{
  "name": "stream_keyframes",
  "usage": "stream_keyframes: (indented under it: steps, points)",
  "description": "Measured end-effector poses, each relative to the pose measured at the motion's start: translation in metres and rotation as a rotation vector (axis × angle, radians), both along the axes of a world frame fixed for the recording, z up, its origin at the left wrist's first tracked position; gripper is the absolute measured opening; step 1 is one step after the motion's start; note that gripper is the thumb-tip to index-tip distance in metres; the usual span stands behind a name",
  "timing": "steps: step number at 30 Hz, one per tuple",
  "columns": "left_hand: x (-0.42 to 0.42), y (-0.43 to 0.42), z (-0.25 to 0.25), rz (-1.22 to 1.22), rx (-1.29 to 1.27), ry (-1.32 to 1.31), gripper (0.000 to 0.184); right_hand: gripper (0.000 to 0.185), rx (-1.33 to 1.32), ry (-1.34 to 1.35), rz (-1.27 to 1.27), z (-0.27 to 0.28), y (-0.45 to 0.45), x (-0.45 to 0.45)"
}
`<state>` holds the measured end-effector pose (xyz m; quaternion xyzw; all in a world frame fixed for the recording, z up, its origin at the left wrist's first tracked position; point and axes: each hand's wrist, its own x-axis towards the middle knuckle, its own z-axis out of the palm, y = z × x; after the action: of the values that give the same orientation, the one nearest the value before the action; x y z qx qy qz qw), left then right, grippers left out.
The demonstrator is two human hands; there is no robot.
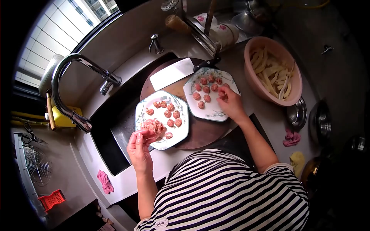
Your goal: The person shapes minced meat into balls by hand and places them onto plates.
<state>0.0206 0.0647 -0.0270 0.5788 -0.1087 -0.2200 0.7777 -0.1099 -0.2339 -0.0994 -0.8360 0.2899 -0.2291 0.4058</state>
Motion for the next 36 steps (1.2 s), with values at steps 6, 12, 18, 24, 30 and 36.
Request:
stream_keyframes:
  steps: [6, 12, 18, 24, 30, 36]
  points:
    - [-0.002, 0.009, -0.003, 0.052, 0.033, 0.019, 0.022, 0.025, -0.096, -0.026, 0.003, -0.002, 0.005, 0.006]
    - [-0.001, 0.015, -0.005, 0.084, 0.042, 0.019, 0.021, 0.022, -0.178, -0.036, 0.007, -0.008, 0.003, 0.007]
    - [0.005, 0.021, -0.008, 0.115, 0.041, 0.007, 0.02, 0.022, -0.084, -0.062, 0.023, -0.011, 0.001, 0.007]
    - [0.007, 0.027, -0.01, 0.134, 0.058, 0.013, 0.02, 0.023, -0.124, 0.028, 0.039, -0.001, 0.003, 0.007]
    - [0.009, 0.034, -0.016, 0.178, 0.082, 0.034, 0.02, 0.028, -0.113, 0.093, 0.057, 0.011, 0.005, 0.003]
    - [0.007, 0.038, -0.022, 0.193, 0.092, 0.051, 0.02, 0.026, -0.261, 0.155, 0.103, 0.003, -0.002, 0.005]
